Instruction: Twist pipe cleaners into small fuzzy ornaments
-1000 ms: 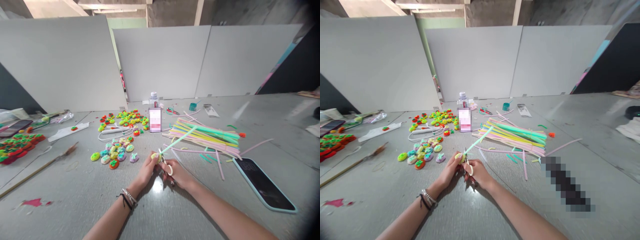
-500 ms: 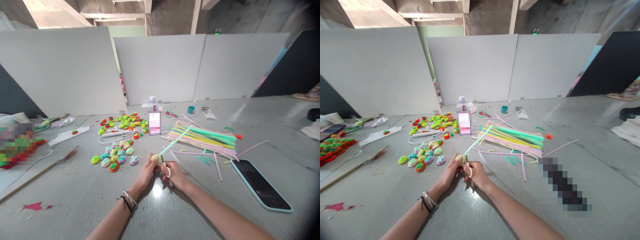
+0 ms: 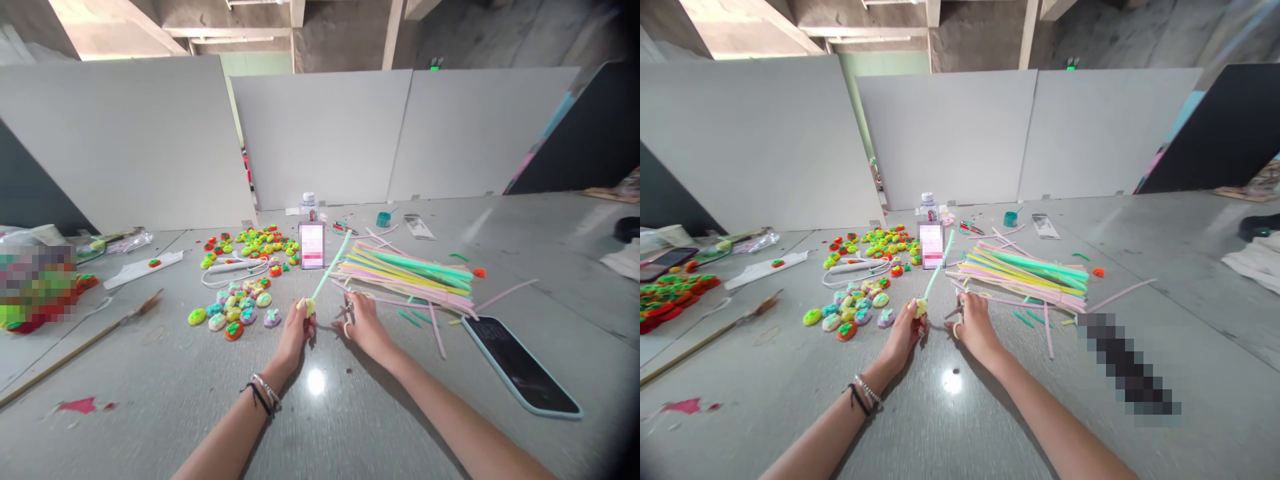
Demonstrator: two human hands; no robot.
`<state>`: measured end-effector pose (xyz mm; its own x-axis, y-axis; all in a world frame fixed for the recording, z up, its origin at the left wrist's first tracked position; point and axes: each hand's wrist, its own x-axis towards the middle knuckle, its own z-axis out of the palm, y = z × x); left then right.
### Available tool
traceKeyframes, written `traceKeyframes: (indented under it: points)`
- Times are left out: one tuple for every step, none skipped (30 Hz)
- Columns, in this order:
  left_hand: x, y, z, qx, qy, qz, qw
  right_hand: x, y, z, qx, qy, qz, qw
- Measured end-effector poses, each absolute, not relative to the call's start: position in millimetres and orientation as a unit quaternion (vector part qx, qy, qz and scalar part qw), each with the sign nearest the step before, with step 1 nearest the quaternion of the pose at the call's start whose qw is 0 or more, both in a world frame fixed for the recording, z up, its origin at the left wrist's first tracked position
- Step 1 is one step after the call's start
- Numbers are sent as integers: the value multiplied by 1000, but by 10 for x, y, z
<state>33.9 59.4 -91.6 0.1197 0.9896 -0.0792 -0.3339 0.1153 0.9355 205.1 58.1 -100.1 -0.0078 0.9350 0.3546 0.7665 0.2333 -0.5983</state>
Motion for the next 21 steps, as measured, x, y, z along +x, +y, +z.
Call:
traceKeyframes:
  points:
    - [345,594,-908,397,398,531,634,2081,571,-998,-624,-709,102,314]
    - [352,593,-900,389,393,532,640,2107,555,-989,-640,-712,100,270]
    - [358,589,-893,384,390,532,646,2128,534,-974,-654,-713,105,232]
    - [363,585,-889,380,387,531,651,2142,512,-955,-662,-713,109,204]
    - [366,580,-888,378,384,530,654,2149,488,-934,-663,-717,106,189]
    - [367,575,-890,379,381,530,656,2150,465,-915,-660,-723,94,183]
    - [367,572,-894,383,377,531,656,2145,445,-899,-657,-728,75,183]
    - [365,569,-900,388,373,532,654,2135,428,-889,-656,-730,53,184]
    - [362,567,-906,396,372,531,651,2123,414,-885,-659,-729,31,184]
    - [358,565,-910,403,373,529,647,2109,405,-884,-664,-725,11,184]
    - [355,563,-912,410,377,525,644,2096,401,-886,-669,-720,-3,187]
    - [352,560,-909,417,383,520,640,2085,401,-887,-672,-714,-13,195]
    - [350,555,-903,425,389,514,636,2076,405,-884,-673,-710,-16,208]
    - [349,549,-892,434,396,509,629,2070,411,-875,-671,-705,-11,229]
    - [349,540,-879,447,405,502,620,2067,417,-858,-666,-700,4,256]
    - [349,528,-865,466,413,492,608,2067,421,-833,-656,-696,29,291]
    - [350,515,-850,492,422,482,590,2069,420,-800,-636,-693,60,333]
    - [351,499,-836,522,430,470,567,2072,414,-761,-609,-689,93,381]
    - [351,482,-824,558,439,456,537,2075,402,-720,-575,-684,121,433]
    - [351,465,-814,593,447,441,503,2078,385,-679,-542,-673,140,484]
    - [350,448,-808,626,453,428,470,2080,364,-642,-514,-657,150,531]
